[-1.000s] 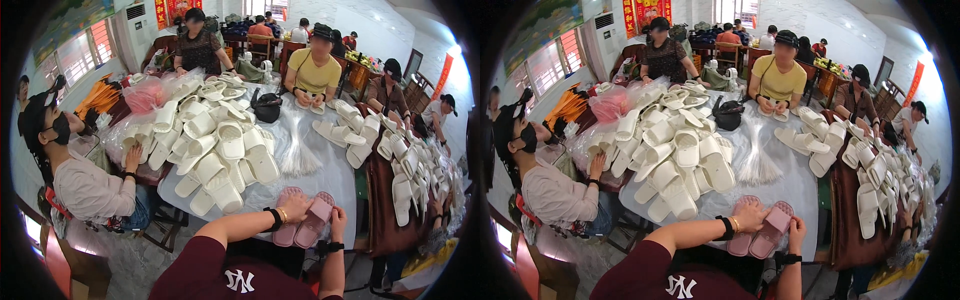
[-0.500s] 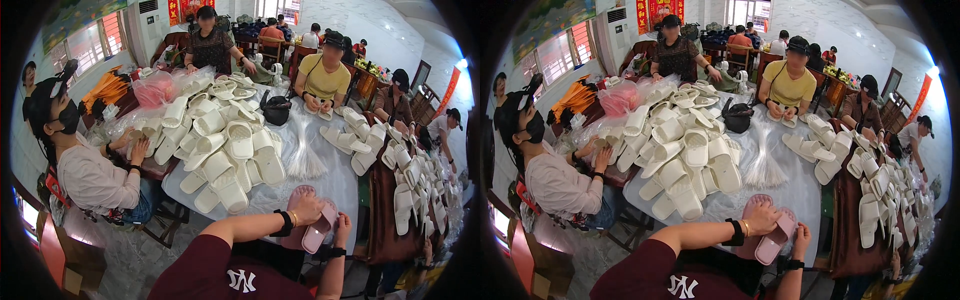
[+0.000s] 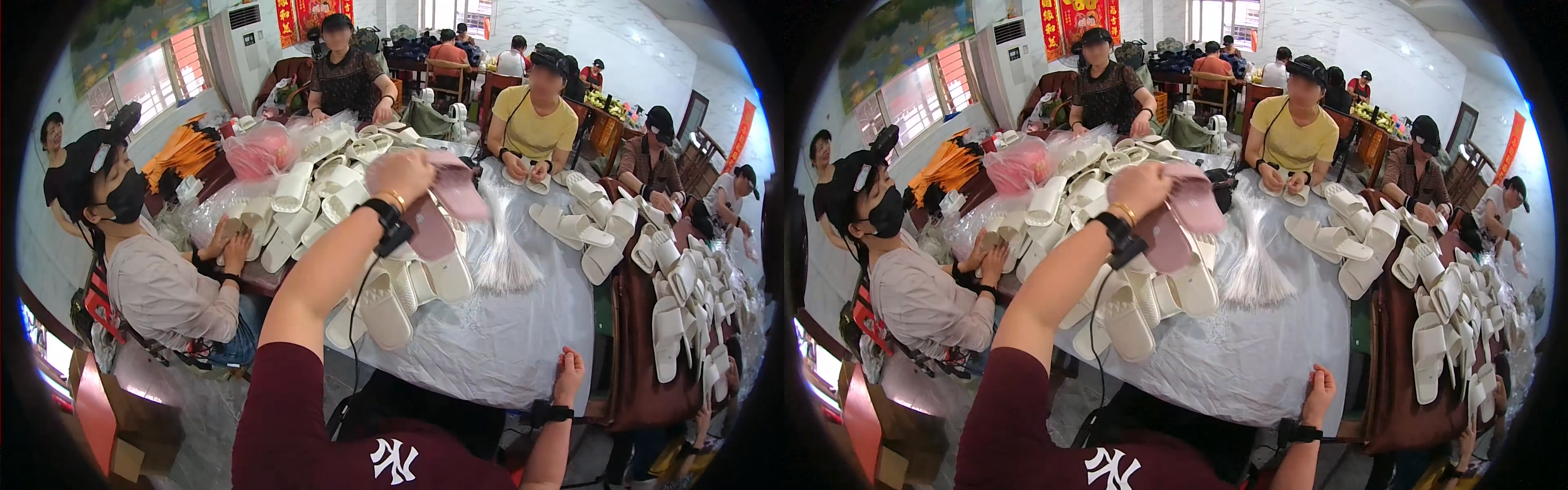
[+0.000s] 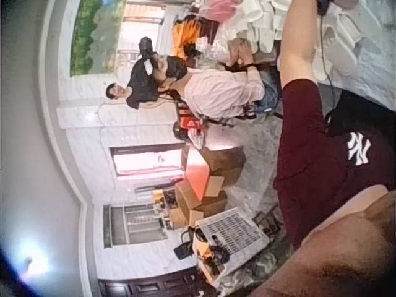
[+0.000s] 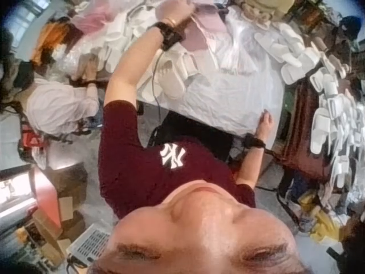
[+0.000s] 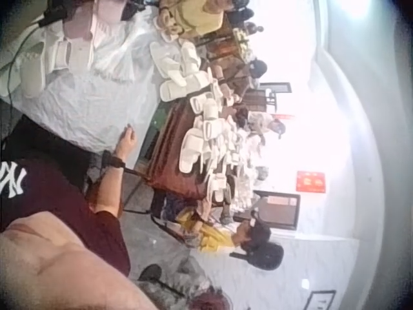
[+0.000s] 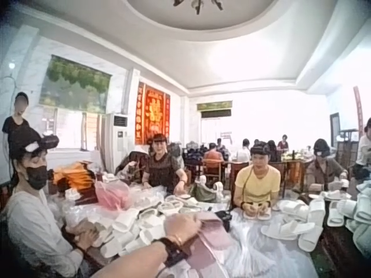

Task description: The recorder is assembling white and pink slippers by attaching the straps to the soles at a large workshop table.

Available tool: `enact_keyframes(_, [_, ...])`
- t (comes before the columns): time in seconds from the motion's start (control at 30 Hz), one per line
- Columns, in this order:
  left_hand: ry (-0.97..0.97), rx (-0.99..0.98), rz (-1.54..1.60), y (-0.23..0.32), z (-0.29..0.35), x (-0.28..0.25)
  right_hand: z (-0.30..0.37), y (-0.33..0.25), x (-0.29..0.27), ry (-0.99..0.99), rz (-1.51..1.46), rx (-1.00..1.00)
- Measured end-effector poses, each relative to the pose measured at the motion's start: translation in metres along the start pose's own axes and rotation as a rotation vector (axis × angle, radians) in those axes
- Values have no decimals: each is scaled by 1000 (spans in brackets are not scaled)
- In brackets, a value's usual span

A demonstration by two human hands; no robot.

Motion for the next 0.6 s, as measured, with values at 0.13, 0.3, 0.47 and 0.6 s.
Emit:
enact_keyframes(0.13, [84,-174,-24,-84,-36,3,3,-3,5,7,26,6])
enact_keyframes(0.3, [-12,-274,-163,-173,-4,38,7,-5,24,-44,66,1])
enact_keyframes(0.47, [-6,-38,-77,-105,4,66,14,-18,-5,73,213,52])
enact_keyframes(0.6, [147,184,-112,-112,30,60,-5,-28,1,73,112,112])
Point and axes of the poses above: each hand's wrist, its own z-axis away from the middle knuckle, its own x-axis out of the palm, y = z × x, the point moved 2 cm from there along -z, towards the middle knuckle, and after that the axes turned 6 degrees about z, right-handed, at the moved point
